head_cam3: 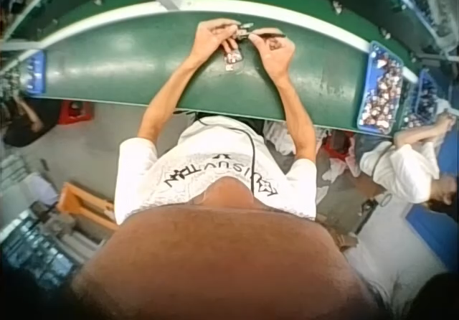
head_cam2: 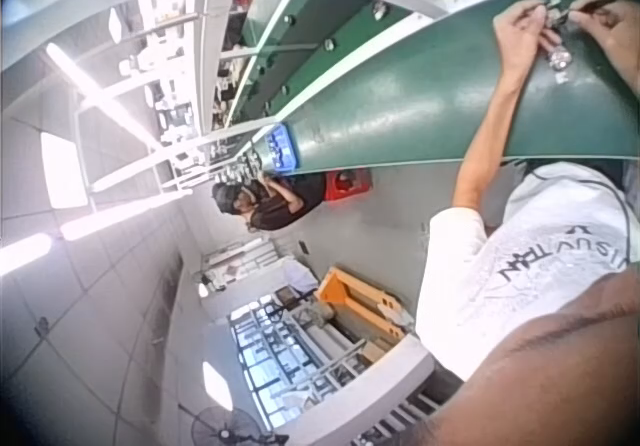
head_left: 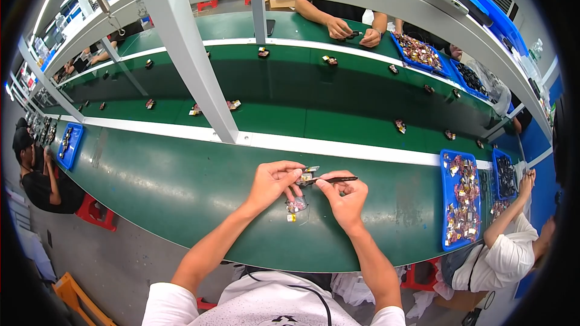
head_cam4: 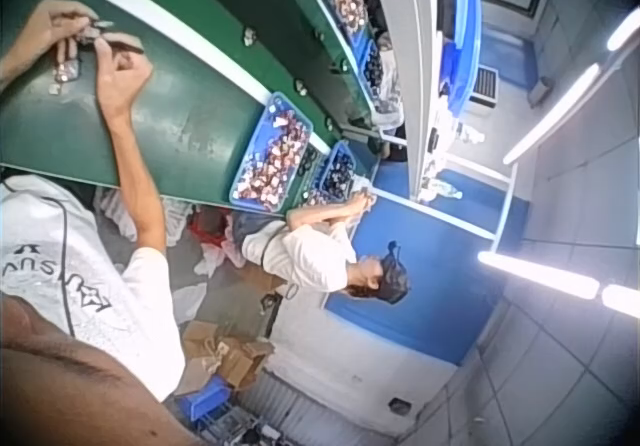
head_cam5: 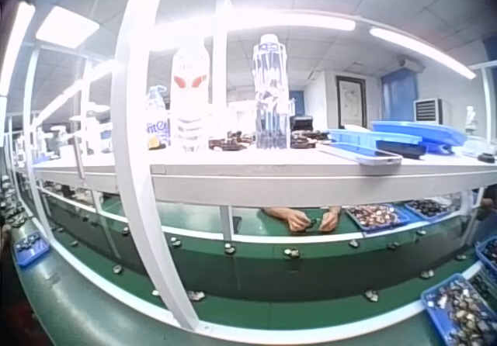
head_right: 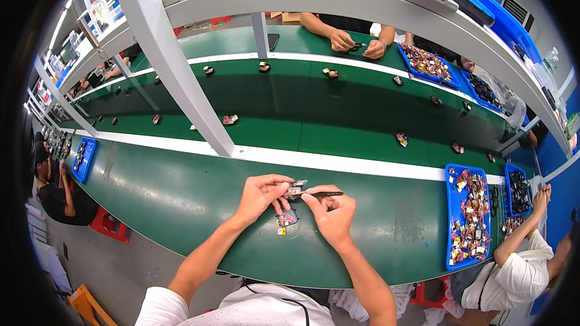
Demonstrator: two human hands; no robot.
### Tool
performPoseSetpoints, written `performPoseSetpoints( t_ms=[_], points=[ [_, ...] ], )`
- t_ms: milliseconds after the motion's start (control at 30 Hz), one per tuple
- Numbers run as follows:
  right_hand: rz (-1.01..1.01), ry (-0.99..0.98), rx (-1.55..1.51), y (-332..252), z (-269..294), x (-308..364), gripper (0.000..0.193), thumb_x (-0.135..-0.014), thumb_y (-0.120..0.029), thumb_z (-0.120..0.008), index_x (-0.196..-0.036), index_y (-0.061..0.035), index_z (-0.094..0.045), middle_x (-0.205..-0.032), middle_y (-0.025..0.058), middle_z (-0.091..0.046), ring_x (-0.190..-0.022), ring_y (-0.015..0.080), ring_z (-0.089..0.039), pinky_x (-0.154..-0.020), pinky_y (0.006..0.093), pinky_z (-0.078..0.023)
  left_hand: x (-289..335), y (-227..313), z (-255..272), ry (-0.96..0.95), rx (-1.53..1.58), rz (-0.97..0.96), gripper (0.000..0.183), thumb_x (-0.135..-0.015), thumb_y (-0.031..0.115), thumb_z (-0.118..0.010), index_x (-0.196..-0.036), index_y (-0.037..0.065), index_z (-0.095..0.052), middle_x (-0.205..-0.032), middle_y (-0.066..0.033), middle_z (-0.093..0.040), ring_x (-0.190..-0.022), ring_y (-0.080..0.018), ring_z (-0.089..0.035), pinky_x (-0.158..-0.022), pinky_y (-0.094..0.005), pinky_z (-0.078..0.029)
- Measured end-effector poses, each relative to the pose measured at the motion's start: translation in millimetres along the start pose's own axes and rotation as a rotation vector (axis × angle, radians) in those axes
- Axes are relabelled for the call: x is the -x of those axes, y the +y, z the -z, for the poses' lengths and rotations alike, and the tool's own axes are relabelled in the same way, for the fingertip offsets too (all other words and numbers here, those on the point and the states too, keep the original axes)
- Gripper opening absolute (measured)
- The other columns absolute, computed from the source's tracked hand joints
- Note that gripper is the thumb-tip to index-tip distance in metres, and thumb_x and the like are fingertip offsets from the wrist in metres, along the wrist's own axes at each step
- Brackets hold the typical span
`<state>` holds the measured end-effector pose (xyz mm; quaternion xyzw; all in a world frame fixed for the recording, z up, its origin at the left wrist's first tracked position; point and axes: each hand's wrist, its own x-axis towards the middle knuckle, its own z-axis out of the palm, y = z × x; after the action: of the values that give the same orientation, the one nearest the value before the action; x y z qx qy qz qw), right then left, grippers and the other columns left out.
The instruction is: Assemble small electronic components by hand at a factory conveyor belt workstation.
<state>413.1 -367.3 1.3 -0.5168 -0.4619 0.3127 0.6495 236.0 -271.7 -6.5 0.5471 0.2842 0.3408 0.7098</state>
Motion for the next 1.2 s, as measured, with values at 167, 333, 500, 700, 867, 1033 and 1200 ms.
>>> performPoseSetpoints(
  t_ms=[167,333,500,700,867,1033,1200],
  points=[
    [0.083,0.035,0.092,-3.7,-3.7,1.8,0.006,-0.083,0.005,-0.077,-0.087,0.0045,-0.073,-0.077,0.002,-0.069,-0.053,-0.0007,-0.045,-0.046,0.0177,-0.03,-0.2,0.2,0.3,-0.015,0.016,0.014,0.029,-0.099,0.009,-0.063,-0.12,-0.01,-0.063,-0.096,-0.0166,-0.071,-0.071,-0.0207,-0.073,-0.052,-0.0273,-0.059],
    [0.132,0.032,0.131,-0.7,-3.6,2.4,0.007,-0.082,0.005,-0.078,-0.086,0.0041,-0.073,-0.077,0.002,-0.069,-0.052,-0.0006,-0.044,-0.046,0.0181,-0.029,0.0,-1.8,0.0,-0.023,0.017,0.007,0.029,-0.098,0.009,-0.064,-0.119,-0.01,-0.063,-0.095,-0.017,-0.072,-0.07,-0.0212,-0.073,-0.053,-0.0272,-0.059],
    [0.132,0.036,0.115,-0.3,-4.7,2.7,0.007,-0.081,0.005,-0.079,-0.085,0.0041,-0.073,-0.077,0.002,-0.068,-0.051,-0.0008,-0.044,-0.045,0.0182,-0.029,-0.3,-2.2,0.7,-0.017,0.02,-0.009,0.028,-0.098,0.008,-0.064,-0.119,-0.01,-0.064,-0.093,-0.0171,-0.071,-0.069,-0.0212,-0.072,-0.052,-0.0274,-0.059],
    [0.173,0.039,0.148,-2.6,-4.3,2.2,0.008,-0.08,0.006,-0.078,-0.085,0.0039,-0.072,-0.076,0.0023,-0.068,-0.05,-0.0005,-0.043,-0.045,0.0187,-0.028,0.0,1.3,1.0,-0.01,-0.021,-0.018,0.025,-0.097,0.005,-0.064,-0.116,-0.011,-0.064,-0.091,-0.0174,-0.072,-0.065,-0.0189,-0.071,-0.051,-0.0267,-0.058],
    [0.169,0.021,0.147,-1.3,-2.7,1.5,0.008,-0.08,0.007,-0.078,-0.084,0.0037,-0.073,-0.076,0.0016,-0.068,-0.049,-0.0007,-0.042,-0.045,0.0195,-0.027,0.9,3.4,0.5,-0.019,-0.057,-0.036,0.023,-0.097,0.003,-0.063,-0.115,-0.012,-0.065,-0.089,-0.0176,-0.072,-0.064,-0.0176,-0.07,-0.05,-0.0253,-0.057],
    [0.169,0.018,0.167,-0.8,-3.2,1.8,0.007,-0.08,0.006,-0.079,-0.084,0.0033,-0.073,-0.075,0.0009,-0.068,-0.049,-0.0006,-0.042,-0.045,0.0196,-0.027,1.3,4.9,-0.2,-0.01,-0.066,-0.049,0.023,-0.097,0.002,-0.063,-0.114,-0.012,-0.065,-0.088,-0.0171,-0.071,-0.063,-0.0173,-0.07,-0.05,-0.0252,-0.057],
    [0.157,0.017,0.175,-1.3,-3.9,2.4,0.008,-0.079,0.006,-0.079,-0.084,0.0027,-0.074,-0.075,0.0012,-0.069,-0.049,-0.0004,-0.042,-0.045,0.0193,-0.028,1.6,5.3,1.1,-0.014,-0.076,-0.051,0.023,-0.096,0.004,-0.064,-0.114,-0.01,-0.066,-0.087,-0.015,-0.072,-0.064,-0.0162,-0.07,-0.051,-0.0261,-0.057]
  ],
)
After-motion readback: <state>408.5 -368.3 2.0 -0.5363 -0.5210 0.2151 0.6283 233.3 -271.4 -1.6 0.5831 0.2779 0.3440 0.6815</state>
